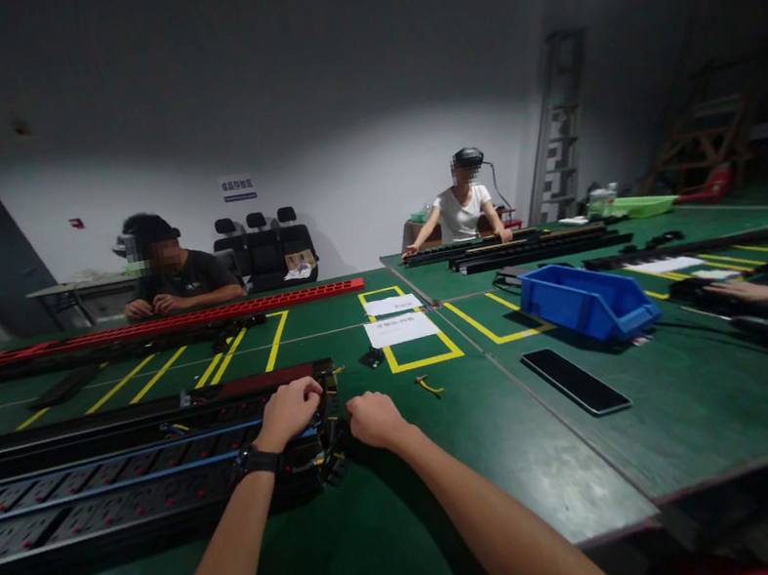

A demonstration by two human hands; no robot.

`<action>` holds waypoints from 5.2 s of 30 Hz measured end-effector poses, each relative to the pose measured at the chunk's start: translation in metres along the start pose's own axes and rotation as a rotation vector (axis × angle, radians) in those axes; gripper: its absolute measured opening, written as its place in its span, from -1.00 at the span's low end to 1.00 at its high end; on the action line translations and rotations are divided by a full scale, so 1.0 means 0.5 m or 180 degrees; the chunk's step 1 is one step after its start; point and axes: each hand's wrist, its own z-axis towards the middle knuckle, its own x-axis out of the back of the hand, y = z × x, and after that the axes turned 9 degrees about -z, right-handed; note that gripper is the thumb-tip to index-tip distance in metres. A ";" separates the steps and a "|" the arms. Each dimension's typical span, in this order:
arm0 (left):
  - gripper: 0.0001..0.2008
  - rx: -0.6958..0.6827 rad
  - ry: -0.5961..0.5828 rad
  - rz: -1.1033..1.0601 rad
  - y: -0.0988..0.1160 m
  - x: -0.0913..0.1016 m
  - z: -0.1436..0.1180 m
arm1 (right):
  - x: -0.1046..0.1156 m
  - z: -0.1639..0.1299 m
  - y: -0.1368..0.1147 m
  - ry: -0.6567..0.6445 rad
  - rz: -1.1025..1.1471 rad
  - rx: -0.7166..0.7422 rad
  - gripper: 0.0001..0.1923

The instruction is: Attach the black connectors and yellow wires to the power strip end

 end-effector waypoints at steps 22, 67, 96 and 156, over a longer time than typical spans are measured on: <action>-0.72 0.0023 -0.0067 0.0001 0.001 0.008 0.001 | 0.007 0.001 0.192 0.0200 0.0005 -0.1754 -0.68; -0.73 0.0033 -0.0014 0.0051 0.008 0.001 -0.015 | -0.052 0.058 0.071 0.1373 0.0424 0.0360 -0.79; -0.74 0.0258 -0.0163 0.0002 0.024 0.005 -0.029 | -0.089 0.159 0.085 0.1752 0.1591 0.0617 -0.89; -0.72 0.0014 0.0062 -0.0061 0.006 -0.008 -0.020 | -0.096 0.186 0.125 0.1293 0.1584 -0.0181 -0.56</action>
